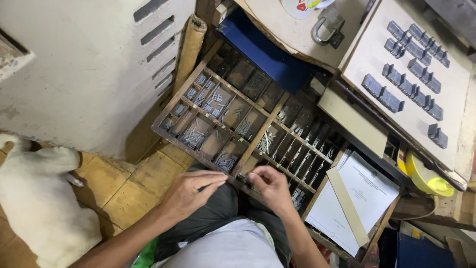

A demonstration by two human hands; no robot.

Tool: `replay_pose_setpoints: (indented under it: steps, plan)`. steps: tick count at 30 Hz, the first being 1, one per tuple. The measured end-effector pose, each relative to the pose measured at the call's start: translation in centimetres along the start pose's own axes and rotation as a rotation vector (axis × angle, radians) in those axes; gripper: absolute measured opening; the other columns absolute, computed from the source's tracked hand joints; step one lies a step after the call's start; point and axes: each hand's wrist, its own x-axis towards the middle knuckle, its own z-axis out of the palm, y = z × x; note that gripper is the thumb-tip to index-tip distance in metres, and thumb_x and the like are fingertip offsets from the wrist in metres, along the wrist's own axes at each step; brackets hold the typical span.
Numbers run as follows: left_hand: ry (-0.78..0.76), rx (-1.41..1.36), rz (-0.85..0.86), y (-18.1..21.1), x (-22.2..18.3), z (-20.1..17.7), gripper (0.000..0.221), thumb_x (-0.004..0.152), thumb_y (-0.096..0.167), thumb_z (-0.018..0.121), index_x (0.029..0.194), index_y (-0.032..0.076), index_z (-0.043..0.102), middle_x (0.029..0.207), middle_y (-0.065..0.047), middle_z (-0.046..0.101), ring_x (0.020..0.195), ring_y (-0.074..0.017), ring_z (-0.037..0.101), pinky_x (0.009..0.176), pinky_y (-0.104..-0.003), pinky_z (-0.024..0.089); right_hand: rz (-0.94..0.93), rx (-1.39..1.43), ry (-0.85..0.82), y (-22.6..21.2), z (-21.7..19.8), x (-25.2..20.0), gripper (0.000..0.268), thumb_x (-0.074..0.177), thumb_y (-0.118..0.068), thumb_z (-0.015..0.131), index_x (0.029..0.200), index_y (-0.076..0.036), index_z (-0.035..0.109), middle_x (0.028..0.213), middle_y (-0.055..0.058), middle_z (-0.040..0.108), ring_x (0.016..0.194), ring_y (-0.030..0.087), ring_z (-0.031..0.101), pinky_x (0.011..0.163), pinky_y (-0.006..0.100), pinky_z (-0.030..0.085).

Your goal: The person organizes small metal printing blocks by hand, selecting them from a wooden tray and arranging them in rows on a board.

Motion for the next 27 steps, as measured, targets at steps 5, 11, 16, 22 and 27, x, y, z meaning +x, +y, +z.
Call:
replay_pose_setpoints:
  steps: [5, 11, 16, 22, 27]
  plan:
    - [0.051, 0.007, 0.195, 1.0, 1.4, 1.9, 0.035, 0.083, -0.001, 0.083, 0.117, 0.001, 0.075, 0.109, -0.013, 0.079, 0.090, -0.0196, 0.080, 0.087, -0.028, 0.068, 0.162, 0.569, 0.097, -0.7, -0.2, -2.2, 0.020, 0.092, -0.007, 0.073, 0.112, -0.002, 0.071, 0.091, 0.012, 0.077, 0.081, 0.021, 0.074, 0.082, 0.034, 0.063]
    - [0.066, 0.097, 0.287, 1.6, 1.4, 2.7, 0.046, 0.085, 0.001, 0.084, 0.128, -0.001, 0.068, 0.117, -0.012, 0.078, 0.093, -0.0195, 0.080, 0.082, -0.029, 0.068, 0.028, 0.531, 0.092, -2.1, 0.2, -3.3, 0.018, 0.095, -0.015, 0.071, 0.105, -0.001, 0.076, 0.090, 0.011, 0.079, 0.078, 0.018, 0.073, 0.078, 0.031, 0.060]
    - [0.037, 0.132, 0.321, 0.9, 0.4, 3.1, 0.054, 0.084, 0.000, 0.085, 0.134, 0.000, 0.064, 0.116, -0.012, 0.078, 0.091, -0.0182, 0.079, 0.079, -0.027, 0.068, 0.102, 0.547, 0.085, -2.3, 1.2, -3.7, 0.018, 0.095, -0.019, 0.070, 0.099, -0.004, 0.075, 0.089, 0.010, 0.079, 0.081, 0.020, 0.075, 0.084, 0.037, 0.067]
    - [0.015, 0.201, 0.507, -0.7, 0.6, 1.4, 0.035, 0.104, 0.000, 0.057, 0.138, -0.006, 0.058, 0.112, -0.017, 0.074, 0.091, -0.0265, 0.075, 0.078, -0.036, 0.061, 0.072, 0.457, 0.110, -1.2, 2.2, -2.1, 0.020, 0.098, -0.014, 0.067, 0.083, -0.002, 0.067, 0.072, 0.006, 0.061, 0.071, 0.014, 0.059, 0.072, 0.030, 0.057]
    - [-0.459, 0.037, 0.129, -0.5, 1.2, -1.5, 0.099, 0.097, 0.075, 0.048, 0.158, -0.002, 0.032, 0.147, -0.025, 0.054, 0.130, -0.0412, 0.058, 0.085, -0.053, 0.056, 0.253, 0.429, 0.070, -1.0, 3.2, 0.2, 0.019, 0.097, -0.014, 0.072, 0.086, 0.001, 0.076, 0.064, 0.008, 0.066, 0.062, 0.015, 0.059, 0.065, 0.030, 0.049]
